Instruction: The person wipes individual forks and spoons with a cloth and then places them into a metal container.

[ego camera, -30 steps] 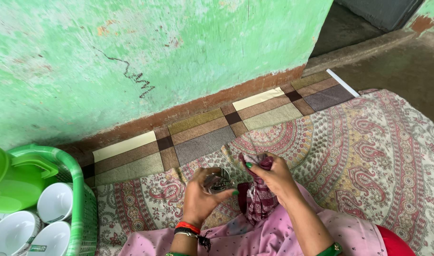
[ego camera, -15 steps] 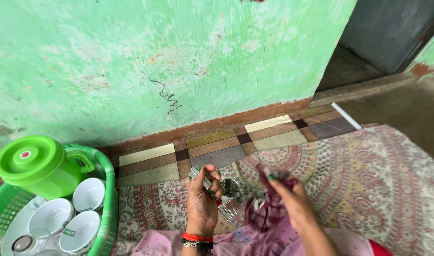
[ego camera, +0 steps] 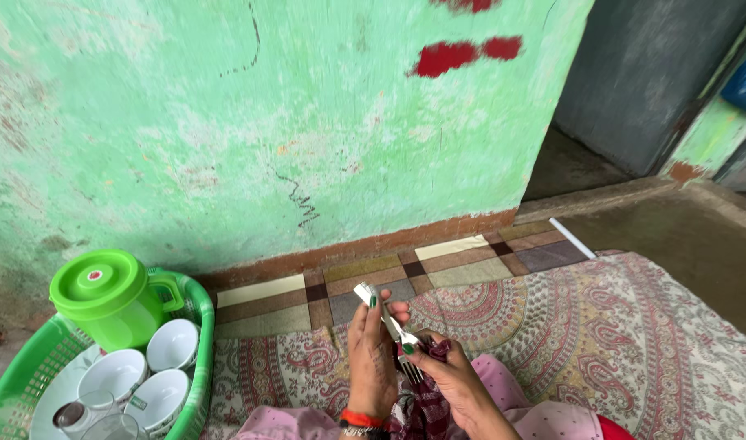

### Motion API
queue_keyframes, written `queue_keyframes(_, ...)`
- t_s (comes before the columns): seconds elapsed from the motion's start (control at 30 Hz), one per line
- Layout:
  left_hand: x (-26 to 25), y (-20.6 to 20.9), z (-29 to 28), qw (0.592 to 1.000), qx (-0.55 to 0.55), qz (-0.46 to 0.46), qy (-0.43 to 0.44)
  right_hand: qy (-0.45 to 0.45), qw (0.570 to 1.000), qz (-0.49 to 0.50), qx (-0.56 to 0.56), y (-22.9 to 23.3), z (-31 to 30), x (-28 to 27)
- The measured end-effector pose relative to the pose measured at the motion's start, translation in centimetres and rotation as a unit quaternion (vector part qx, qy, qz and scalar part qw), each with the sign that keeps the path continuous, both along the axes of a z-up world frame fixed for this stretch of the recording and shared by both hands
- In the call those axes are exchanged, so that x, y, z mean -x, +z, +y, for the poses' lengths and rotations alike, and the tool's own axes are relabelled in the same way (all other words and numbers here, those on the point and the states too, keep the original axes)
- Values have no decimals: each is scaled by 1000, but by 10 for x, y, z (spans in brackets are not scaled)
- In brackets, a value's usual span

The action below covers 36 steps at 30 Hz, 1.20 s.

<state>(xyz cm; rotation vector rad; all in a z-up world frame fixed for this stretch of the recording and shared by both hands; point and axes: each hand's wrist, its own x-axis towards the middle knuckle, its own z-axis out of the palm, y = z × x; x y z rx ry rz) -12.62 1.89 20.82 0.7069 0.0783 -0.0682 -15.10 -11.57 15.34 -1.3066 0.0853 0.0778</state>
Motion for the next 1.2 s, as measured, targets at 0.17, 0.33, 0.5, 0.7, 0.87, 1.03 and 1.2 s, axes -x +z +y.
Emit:
queue_keyframes(0.17,-1,-15,3,993,-91,-76,23,-9,1000,0,16,-1,1,-4)
queue_keyframes(0.33,3,-17,9,998,-1,-52,47,10,999,53,0,9,-1,5)
queue_keyframes(0.5,2,-19,22,996,-17,-45,71,-168,984,-40,46,12,-9,4)
queue_keyframes(0.7,3,-35,8,999,-26,-28,34,-93,954,-50,282,35,17,3)
queue_keyframes(0.87,0,-42,8,997,-45,-53,44,-57,930,-183,314,23,26,2)
queue_keyframes(1.03,6,-42,9,998,-33,-23,54,-40,929,-78,360,27,23,7)
queue_keyframes(1.2,9,-33,10,998,-37,3,45,-32,914,-108,389,6,10,1)
